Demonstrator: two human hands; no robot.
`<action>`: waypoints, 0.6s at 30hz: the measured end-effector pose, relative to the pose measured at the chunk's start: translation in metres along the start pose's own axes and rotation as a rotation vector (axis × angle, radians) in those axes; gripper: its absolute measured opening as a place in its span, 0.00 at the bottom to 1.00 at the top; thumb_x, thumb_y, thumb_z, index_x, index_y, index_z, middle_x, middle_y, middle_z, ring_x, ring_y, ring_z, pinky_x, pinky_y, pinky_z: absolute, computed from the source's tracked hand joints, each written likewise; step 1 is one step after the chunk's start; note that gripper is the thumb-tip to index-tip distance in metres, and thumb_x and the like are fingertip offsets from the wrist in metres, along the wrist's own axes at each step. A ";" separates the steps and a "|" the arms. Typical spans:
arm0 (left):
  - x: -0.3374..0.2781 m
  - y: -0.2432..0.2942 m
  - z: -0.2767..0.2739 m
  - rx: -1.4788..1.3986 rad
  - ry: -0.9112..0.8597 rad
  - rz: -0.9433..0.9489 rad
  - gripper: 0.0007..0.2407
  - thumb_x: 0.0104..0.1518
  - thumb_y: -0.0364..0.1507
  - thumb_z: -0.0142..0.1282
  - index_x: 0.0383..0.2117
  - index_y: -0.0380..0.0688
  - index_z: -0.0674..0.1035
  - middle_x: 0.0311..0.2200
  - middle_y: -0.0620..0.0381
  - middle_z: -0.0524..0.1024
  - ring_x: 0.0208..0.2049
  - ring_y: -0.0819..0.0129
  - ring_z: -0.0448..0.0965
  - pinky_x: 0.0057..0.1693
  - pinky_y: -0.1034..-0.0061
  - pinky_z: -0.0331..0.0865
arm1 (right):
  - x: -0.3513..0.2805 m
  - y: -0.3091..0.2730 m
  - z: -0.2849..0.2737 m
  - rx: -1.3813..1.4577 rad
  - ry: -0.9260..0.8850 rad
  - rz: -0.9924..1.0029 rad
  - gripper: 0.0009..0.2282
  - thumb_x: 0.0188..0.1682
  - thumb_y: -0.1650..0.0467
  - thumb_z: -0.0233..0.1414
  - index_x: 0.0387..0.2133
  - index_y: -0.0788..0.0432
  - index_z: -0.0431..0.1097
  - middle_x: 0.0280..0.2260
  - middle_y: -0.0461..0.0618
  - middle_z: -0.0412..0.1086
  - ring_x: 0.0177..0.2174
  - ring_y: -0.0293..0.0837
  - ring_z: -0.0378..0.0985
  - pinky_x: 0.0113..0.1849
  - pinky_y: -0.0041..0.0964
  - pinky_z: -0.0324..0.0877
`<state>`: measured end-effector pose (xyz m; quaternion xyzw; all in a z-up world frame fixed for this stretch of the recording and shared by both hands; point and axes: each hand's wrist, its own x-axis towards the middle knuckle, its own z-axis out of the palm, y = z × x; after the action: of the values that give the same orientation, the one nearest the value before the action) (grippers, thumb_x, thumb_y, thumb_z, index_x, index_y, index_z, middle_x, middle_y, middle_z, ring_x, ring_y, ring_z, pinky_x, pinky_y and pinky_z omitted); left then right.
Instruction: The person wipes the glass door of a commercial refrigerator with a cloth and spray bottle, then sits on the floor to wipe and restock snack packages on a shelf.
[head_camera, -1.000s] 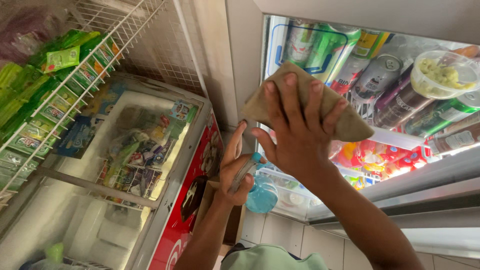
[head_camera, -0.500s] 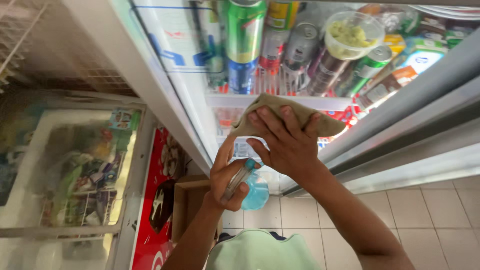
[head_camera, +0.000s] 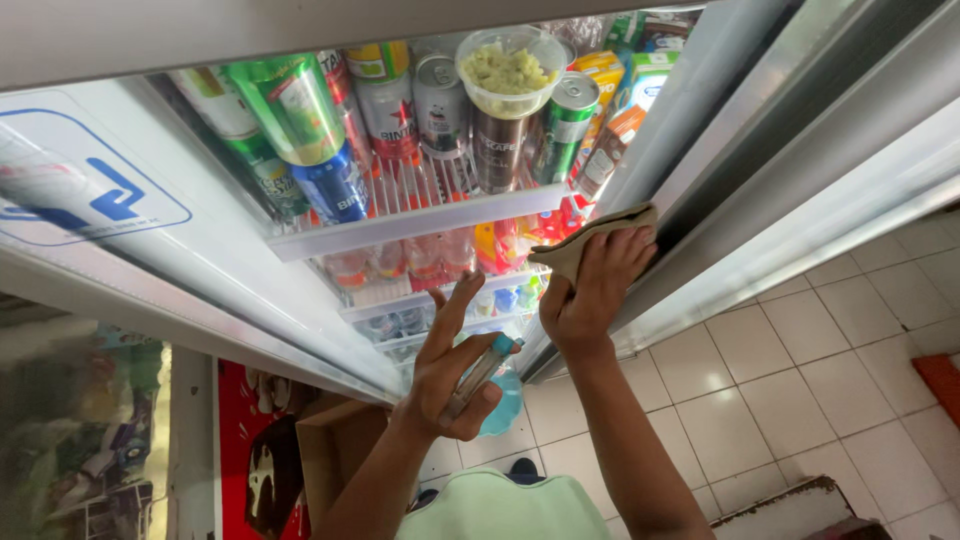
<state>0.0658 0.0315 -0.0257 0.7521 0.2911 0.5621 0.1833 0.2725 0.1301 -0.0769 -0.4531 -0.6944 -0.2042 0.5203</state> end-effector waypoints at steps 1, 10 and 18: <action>0.000 -0.001 0.001 0.010 0.002 0.003 0.22 0.63 0.43 0.47 0.41 0.32 0.83 0.68 0.24 0.57 0.74 0.37 0.56 0.77 0.51 0.32 | -0.004 0.003 0.001 -0.010 0.005 -0.021 0.24 0.59 0.73 0.45 0.69 0.68 0.51 0.71 0.68 0.42 0.71 0.73 0.37 0.69 0.73 0.31; -0.020 0.001 -0.019 -0.033 0.103 -0.028 0.24 0.66 0.44 0.45 0.41 0.29 0.83 0.69 0.25 0.56 0.74 0.36 0.55 0.78 0.50 0.36 | 0.004 -0.035 0.011 0.211 0.048 0.021 0.23 0.58 0.74 0.44 0.66 0.71 0.53 0.69 0.75 0.43 0.70 0.76 0.33 0.66 0.74 0.22; -0.060 0.015 -0.077 0.067 0.346 -0.120 0.29 0.68 0.50 0.45 0.38 0.27 0.83 0.70 0.27 0.52 0.75 0.36 0.50 0.79 0.49 0.43 | 0.048 -0.149 0.026 0.175 -0.125 -0.395 0.18 0.58 0.72 0.51 0.63 0.57 0.69 0.66 0.58 0.60 0.69 0.64 0.43 0.66 0.66 0.21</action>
<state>-0.0159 -0.0221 -0.0379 0.6312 0.3813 0.6610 0.1384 0.1309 0.0945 -0.0156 -0.2731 -0.8157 -0.2128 0.4634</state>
